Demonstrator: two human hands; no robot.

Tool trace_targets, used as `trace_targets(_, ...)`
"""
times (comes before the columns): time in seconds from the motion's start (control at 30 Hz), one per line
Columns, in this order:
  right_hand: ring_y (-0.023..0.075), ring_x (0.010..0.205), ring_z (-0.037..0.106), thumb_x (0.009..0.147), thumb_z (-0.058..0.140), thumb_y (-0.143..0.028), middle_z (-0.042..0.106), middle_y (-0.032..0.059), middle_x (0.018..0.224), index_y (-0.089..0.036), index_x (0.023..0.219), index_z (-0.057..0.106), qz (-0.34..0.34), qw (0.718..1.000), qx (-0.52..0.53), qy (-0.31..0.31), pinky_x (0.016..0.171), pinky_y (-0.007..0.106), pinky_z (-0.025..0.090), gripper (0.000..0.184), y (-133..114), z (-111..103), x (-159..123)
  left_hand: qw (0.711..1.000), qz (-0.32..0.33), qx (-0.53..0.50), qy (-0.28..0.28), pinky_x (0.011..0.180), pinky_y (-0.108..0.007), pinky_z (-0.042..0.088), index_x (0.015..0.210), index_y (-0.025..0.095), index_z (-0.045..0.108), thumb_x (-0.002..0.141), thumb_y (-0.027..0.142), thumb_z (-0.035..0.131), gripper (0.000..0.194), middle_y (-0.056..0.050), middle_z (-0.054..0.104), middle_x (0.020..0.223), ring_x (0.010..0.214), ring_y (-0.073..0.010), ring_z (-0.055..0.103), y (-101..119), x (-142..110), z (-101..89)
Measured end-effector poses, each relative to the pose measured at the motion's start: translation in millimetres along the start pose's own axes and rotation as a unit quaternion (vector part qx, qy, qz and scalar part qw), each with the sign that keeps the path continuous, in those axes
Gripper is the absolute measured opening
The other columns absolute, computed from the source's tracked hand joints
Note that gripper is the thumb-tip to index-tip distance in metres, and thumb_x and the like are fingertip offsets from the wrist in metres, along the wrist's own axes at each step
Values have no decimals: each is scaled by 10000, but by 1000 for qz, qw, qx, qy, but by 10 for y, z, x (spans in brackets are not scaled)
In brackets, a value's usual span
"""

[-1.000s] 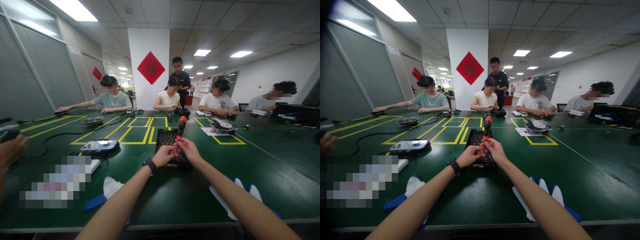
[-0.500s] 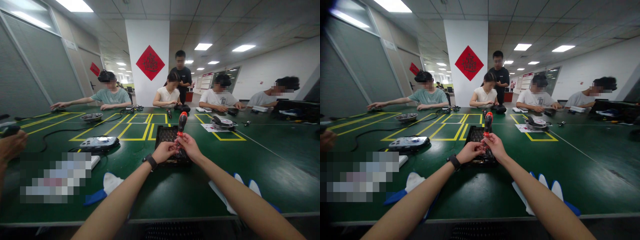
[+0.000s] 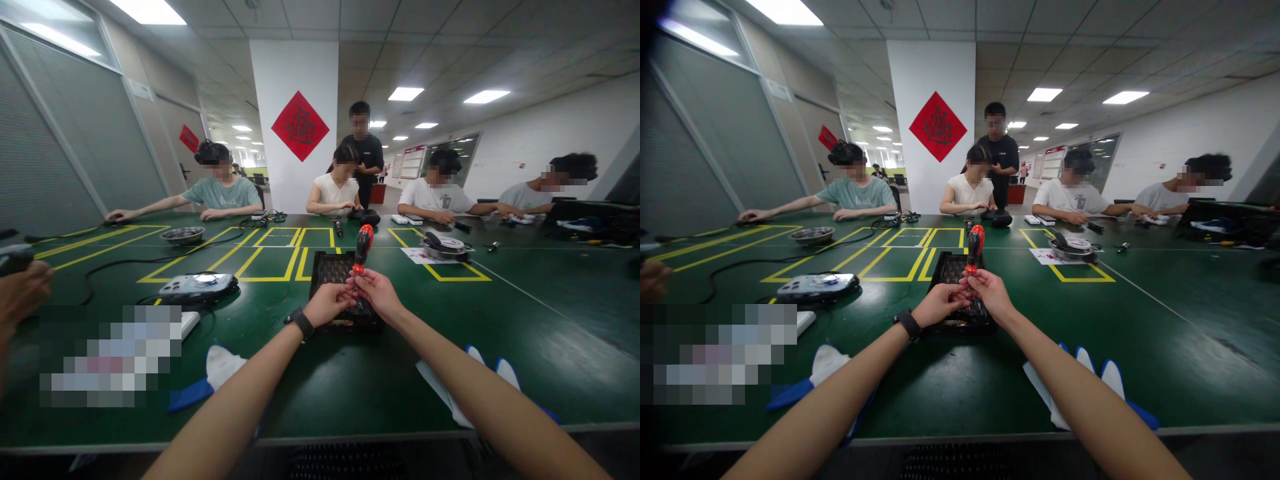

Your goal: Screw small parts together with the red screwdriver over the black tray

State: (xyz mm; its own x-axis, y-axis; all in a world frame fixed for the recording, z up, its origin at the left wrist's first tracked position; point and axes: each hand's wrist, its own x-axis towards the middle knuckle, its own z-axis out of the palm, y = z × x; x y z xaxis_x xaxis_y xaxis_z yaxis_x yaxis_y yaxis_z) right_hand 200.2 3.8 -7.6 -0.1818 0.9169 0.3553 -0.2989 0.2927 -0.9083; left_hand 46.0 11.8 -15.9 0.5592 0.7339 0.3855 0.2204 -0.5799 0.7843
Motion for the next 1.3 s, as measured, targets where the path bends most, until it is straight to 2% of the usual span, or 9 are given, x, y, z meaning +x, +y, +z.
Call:
trace_targets(0.17, 116, 666, 589, 670, 650, -325, 632, 37, 795, -163, 861, 561, -1, 1000, -2, 3, 543, 222, 467, 265, -17, 12, -1, 1000, -7, 7, 21, 610, -217, 450, 844, 95, 635, 671, 291, 631, 262, -54, 646, 745, 650, -124, 574, 15, -1, 2)
trace_targets(0.33, 104, 620, 584, 677, 646, -305, 601, 10, 755, -172, 830, 513, -11, 1000, -3, 4, 484, 196, 449, 243, -17, 6, -2, 1000, -7, -1, 7, 568, -204, 434, 761, 94, 632, 647, 355, 647, 285, -31, 630, 674, 598, -111, 551, 35, -11, -7)
trace_targets(0.47, 105, 628, 585, 662, 658, -278, 576, -10, 738, -184, 866, 507, -16, 1000, 4, 11, 481, 190, 460, 270, -12, 4, 2, 1000, -7, 8, -1, 548, -204, 423, 756, 88, 640, 682, 351, 613, 274, -44, 642, 674, 586, -115, 555, 36, -17, -22)
trace_targets(0.6, 111, 654, 583, 700, 624, -302, 595, 15, 747, -165, 904, 544, -4, 1000, 4, -8, 523, 208, 482, 258, -33, 13, -7, 1000, -7, 6, -4, 595, -223, 445, 824, 84, 647, 717, 294, 575, 247, -67, 667, 745, 658, -145, 595, 32, -18, -39)
trace_targets(0.83, 131, 731, 597, 742, 580, -332, 626, 63, 908, -188, 1051, 566, 18, 998, 12, -57, 631, 273, 503, 342, -63, 0, -21, 999, 14, -32, -17, 686, -243, 471, 846, 98, 641, 748, 212, 520, 193, -64, 677, 800, 746, -158, 624, 28, -11, -42)
trace_targets(1.07, 132, 698, 603, 702, 629, -289, 649, 78, 857, -148, 948, 590, 8, 1000, 4, -12, 547, 229, 486, 286, 7, -22, 11, 999, -24, -46, -7, 645, -252, 489, 866, 85, 631, 684, 267, 612, 259, -78, 674, 757, 671, -153, 623, 5, 4, -20)
trace_targets(1.3, 122, 652, 604, 677, 653, -266, 642, 45, 799, -159, 893, 559, -1, 1000, 11, 5, 521, 214, 471, 258, 16, -17, 9, 999, -30, -40, -3, 607, -230, 477, 809, 83, 631, 659, 322, 643, 283, -65, 662, 702, 627, -134, 602, 17, 3, -23)
